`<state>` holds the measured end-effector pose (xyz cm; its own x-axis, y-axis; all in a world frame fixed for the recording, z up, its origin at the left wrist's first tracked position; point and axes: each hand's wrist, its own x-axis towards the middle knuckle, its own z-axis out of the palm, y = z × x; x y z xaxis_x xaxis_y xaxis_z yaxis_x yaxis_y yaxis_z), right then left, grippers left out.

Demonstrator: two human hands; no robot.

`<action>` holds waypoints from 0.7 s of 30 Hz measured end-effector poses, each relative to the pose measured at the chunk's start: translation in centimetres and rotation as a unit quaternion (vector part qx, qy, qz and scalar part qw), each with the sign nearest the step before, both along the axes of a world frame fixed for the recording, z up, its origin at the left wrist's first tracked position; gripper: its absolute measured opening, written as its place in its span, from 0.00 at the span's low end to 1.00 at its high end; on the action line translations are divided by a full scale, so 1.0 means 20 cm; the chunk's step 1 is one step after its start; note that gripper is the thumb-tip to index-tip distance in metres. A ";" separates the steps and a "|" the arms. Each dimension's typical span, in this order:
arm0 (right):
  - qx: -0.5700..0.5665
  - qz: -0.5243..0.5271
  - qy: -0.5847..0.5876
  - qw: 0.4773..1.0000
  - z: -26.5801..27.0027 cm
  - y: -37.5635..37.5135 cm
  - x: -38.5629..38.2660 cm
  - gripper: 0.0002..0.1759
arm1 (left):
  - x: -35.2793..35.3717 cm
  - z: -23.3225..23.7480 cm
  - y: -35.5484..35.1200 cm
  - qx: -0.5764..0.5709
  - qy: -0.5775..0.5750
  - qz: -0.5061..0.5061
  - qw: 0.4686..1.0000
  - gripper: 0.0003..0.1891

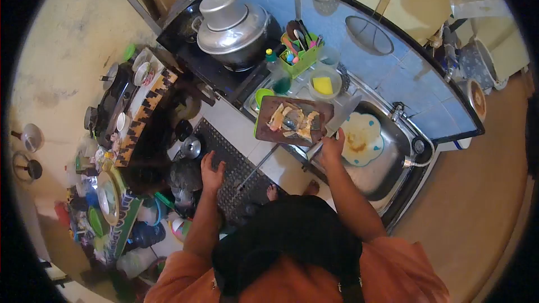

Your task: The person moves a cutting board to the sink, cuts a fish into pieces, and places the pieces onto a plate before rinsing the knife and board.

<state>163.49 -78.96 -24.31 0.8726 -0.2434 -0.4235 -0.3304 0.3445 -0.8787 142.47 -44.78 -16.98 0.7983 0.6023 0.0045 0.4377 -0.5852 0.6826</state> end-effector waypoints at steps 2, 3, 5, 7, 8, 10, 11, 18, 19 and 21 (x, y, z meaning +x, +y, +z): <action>-0.014 -0.004 -0.002 1.000 0.02 0.01 -0.02 0.44 | -0.02 -0.02 0.05 -0.002 -0.007 -0.008 1.000 0.30; -0.028 -0.007 -0.002 1.000 0.07 0.01 -0.04 0.43 | -0.03 -0.04 0.08 0.003 -0.004 -0.016 1.000 0.30; -0.021 0.004 0.021 1.000 0.16 0.03 -0.06 0.43 | -0.05 -0.08 0.13 0.005 -0.003 -0.028 1.000 0.30; -0.014 0.015 0.043 0.999 0.13 0.03 -0.05 0.44 | -0.08 -0.12 0.17 0.027 0.010 -0.042 0.999 0.30; -0.052 0.023 0.039 0.998 0.07 0.02 -0.03 0.44 | -0.09 -0.14 0.19 0.026 0.008 -0.044 0.999 0.30; -0.092 0.030 0.034 0.995 0.10 0.03 -0.03 0.44 | -0.12 -0.19 0.22 0.017 -0.014 -0.023 1.000 0.30; -0.061 0.025 0.042 0.997 0.11 0.02 -0.02 0.44 | -0.14 -0.22 0.24 0.015 -0.015 -0.024 0.999 0.30; -0.013 0.018 -0.063 0.998 0.12 0.10 -0.06 0.44 | -0.26 -0.34 0.36 0.010 0.005 -0.019 1.000 0.30; -0.013 0.018 -0.063 0.998 0.11 0.11 -0.06 0.44 | -0.27 -0.36 0.38 -0.002 -0.004 -0.019 1.000 0.29; -0.035 0.051 -0.015 0.998 0.06 0.14 -0.06 0.42 | -0.31 -0.36 0.39 0.011 0.017 -0.024 1.000 0.29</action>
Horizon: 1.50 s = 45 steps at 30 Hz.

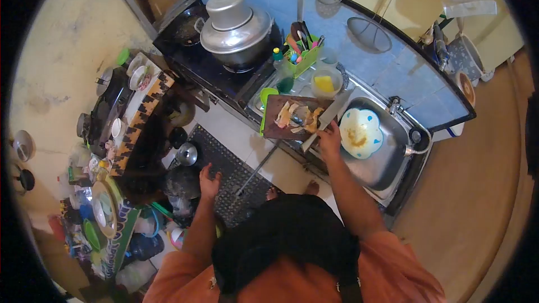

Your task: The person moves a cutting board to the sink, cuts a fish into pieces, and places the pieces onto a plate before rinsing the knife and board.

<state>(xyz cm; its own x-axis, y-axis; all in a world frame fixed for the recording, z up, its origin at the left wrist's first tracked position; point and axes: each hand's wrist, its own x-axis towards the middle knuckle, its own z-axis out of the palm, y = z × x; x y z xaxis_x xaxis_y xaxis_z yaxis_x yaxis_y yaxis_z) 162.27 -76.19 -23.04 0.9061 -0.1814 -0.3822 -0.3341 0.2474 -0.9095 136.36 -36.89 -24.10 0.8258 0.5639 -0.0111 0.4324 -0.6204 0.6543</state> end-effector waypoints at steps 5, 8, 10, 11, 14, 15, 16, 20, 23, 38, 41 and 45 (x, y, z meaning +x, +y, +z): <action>-0.185 0.055 -0.038 0.980 -0.04 -0.03 0.08 0.40 | -0.06 0.05 0.00 -0.090 0.000 0.044 0.995 0.29; -0.312 0.102 -0.024 0.944 0.01 -0.08 0.10 0.38 | -0.16 -0.11 0.11 -0.084 -0.009 0.032 0.996 0.29; -0.329 0.121 -0.015 0.936 -0.02 -0.13 0.13 0.37 | -0.18 -0.11 0.10 -0.079 0.010 0.057 0.995 0.30; -0.336 0.130 -0.019 0.933 -0.04 -0.15 0.13 0.34 | -0.20 -0.11 0.10 -0.079 0.009 0.058 0.995 0.30; -0.372 0.174 -0.011 0.912 0.03 -0.18 0.14 0.33 | -0.22 -0.04 0.04 -0.032 0.040 0.033 0.998 0.30; -0.399 0.211 -0.001 0.892 0.04 -0.20 0.15 0.34 | -0.23 -0.06 0.04 -0.032 0.038 0.030 0.998 0.30; -0.399 0.209 -0.001 0.893 0.05 -0.21 0.15 0.34 | -0.24 -0.07 0.03 -0.032 0.036 0.027 0.999 0.31; -0.384 0.208 -0.009 0.900 0.18 -0.22 0.14 0.35 | -0.24 -0.09 -0.01 -0.038 0.038 0.054 0.997 0.31; -0.387 0.197 -0.024 0.901 0.24 -0.18 0.13 0.38 | -0.26 -0.23 0.05 -0.033 -0.021 0.015 0.999 0.31; -0.433 0.177 -0.022 0.884 0.16 -0.06 0.16 0.42 | -0.19 -0.04 -0.20 -0.065 0.034 0.054 0.996 0.32; -0.426 0.184 -0.025 0.885 0.11 -0.10 0.17 0.39 | -0.20 0.00 -0.25 -0.030 0.067 0.043 0.996 0.31; -0.400 0.189 -0.005 0.897 0.16 -0.17 0.15 0.34 | -0.21 -0.09 -0.25 -0.043 0.062 0.060 0.995 0.31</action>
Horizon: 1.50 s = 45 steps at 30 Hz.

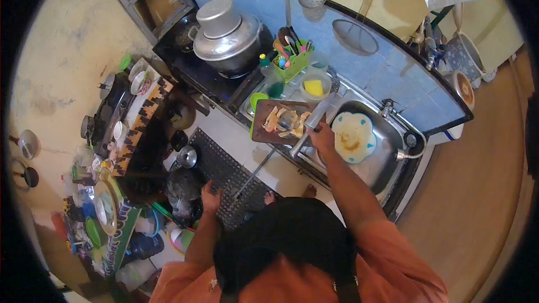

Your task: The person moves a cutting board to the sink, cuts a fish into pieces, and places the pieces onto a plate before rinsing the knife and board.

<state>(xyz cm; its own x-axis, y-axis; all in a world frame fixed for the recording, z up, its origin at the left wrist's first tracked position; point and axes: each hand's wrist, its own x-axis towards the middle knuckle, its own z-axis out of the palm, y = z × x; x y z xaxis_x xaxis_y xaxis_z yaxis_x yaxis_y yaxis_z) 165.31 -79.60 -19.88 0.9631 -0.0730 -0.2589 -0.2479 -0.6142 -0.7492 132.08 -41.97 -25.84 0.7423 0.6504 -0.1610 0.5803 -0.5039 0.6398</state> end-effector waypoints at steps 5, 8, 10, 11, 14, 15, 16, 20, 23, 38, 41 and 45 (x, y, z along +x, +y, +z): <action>-0.002 -0.018 -0.052 0.998 -0.09 -0.10 0.02 0.28 | 0.04 0.04 -0.05 0.047 0.029 -0.028 0.998 0.32; 0.010 -0.013 -0.078 0.997 -0.07 -0.20 0.01 0.25 | 0.06 0.00 -0.05 0.024 -0.019 -0.039 0.999 0.32; 0.012 -0.008 -0.072 0.997 -0.11 -0.30 -0.01 0.24 | 0.09 0.01 -0.08 -0.106 -0.073 0.028 0.991 0.32; 0.001 -0.014 -0.065 0.998 -0.12 -0.36 -0.03 0.24 | 0.09 0.02 -0.08 -0.107 -0.070 0.026 0.992 0.32; -0.041 -0.028 -0.086 0.995 -0.30 -0.64 -0.10 0.24 | 0.09 0.02 -0.08 -0.021 -0.055 -0.007 0.998 0.32; -0.001 -0.061 -0.023 0.998 -0.37 -0.75 -0.13 0.23 | 0.08 -0.05 -0.04 -0.030 -0.086 -0.014 0.996 0.32; 0.038 -0.095 0.041 0.994 -0.42 -0.85 -0.16 0.21 | 0.06 -0.10 -0.03 -0.039 -0.116 -0.020 0.992 0.32; 0.059 -0.133 0.099 0.984 -0.43 -1.11 -0.32 0.23 | 0.09 0.02 -0.12 0.005 -0.073 -0.023 0.997 0.33; 0.074 -0.168 0.191 0.964 -0.35 -1.17 -0.38 0.24 | 0.11 0.09 -0.16 0.002 -0.041 -0.005 0.999 0.32; 0.215 -0.198 0.284 0.913 -0.79 -1.16 -0.17 0.17 | 1.05 0.66 -0.73 0.038 -0.108 -0.232 0.966 0.28; 0.229 -0.219 0.282 0.905 -0.94 -1.19 -0.15 0.16 | 1.22 0.67 -0.90 -0.069 -0.146 -0.237 0.958 0.27; 0.139 -0.152 0.162 0.965 -1.24 -1.36 -0.26 0.11 | 1.26 0.64 -0.90 0.037 -0.101 -0.299 0.948 0.28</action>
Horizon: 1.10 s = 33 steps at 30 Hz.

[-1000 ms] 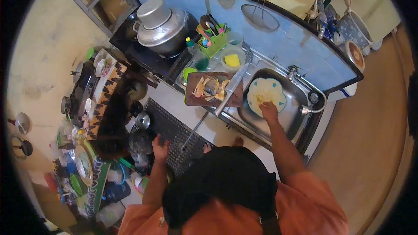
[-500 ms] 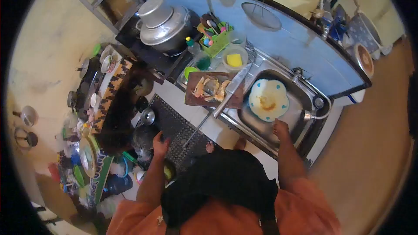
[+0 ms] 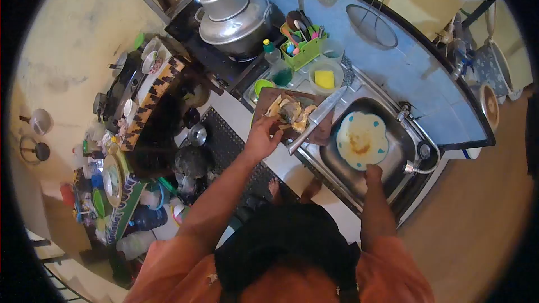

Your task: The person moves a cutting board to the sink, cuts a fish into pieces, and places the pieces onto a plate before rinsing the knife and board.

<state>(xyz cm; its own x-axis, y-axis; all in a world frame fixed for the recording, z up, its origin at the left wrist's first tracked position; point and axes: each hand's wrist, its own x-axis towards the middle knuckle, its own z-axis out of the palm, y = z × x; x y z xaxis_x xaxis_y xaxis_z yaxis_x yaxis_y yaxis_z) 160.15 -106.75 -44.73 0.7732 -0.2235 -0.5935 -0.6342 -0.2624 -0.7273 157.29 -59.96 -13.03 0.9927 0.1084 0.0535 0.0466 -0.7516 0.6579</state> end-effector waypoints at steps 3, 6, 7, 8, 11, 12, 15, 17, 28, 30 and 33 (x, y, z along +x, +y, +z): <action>-0.011 -0.018 -0.006 1.000 0.33 0.03 -0.08 0.11 | 0.03 0.02 -0.01 0.112 0.002 0.009 0.994 0.30; 0.011 -0.090 0.008 0.996 0.84 0.11 -0.21 0.11 | 0.15 0.05 -0.04 0.230 -0.004 -0.090 0.969 0.33; 0.012 -0.095 -0.015 0.995 0.92 0.11 -0.26 0.11 | 0.20 0.02 -0.03 0.226 -0.009 -0.094 0.969 0.33; 0.007 -0.100 -0.019 0.995 0.97 0.10 -0.29 0.11 | 0.25 -0.04 -0.02 0.270 -0.034 -0.162 0.949 0.36; -0.021 -0.090 0.018 0.996 1.09 0.08 -0.36 0.12 | 0.35 -0.05 -0.02 0.315 -0.012 -0.264 0.912 0.40; -0.010 -0.076 0.014 0.997 1.15 0.09 -0.39 0.13 | 0.37 -0.04 -0.02 0.322 0.040 -0.297 0.898 0.42; 0.045 -0.104 -0.030 0.993 1.12 0.13 -0.45 0.14 | 0.42 -0.05 0.00 0.279 0.071 -0.302 0.909 0.41; 0.090 -0.144 -0.070 0.983 1.09 0.13 -0.49 0.14 | 0.44 -0.05 0.00 0.270 0.074 -0.313 0.908 0.39; 0.066 -0.145 -0.013 0.987 1.17 0.36 -0.52 0.12 | 0.47 -0.01 0.04 0.298 0.055 -0.412 0.859 0.34; 0.070 -0.144 -0.028 0.987 1.14 0.37 -0.52 0.12 | 0.48 -0.01 0.04 0.328 0.028 -0.421 0.845 0.33; 0.063 -0.142 -0.041 0.987 1.14 0.38 -0.53 0.12 | 0.49 -0.03 0.04 0.379 -0.019 -0.441 0.814 0.32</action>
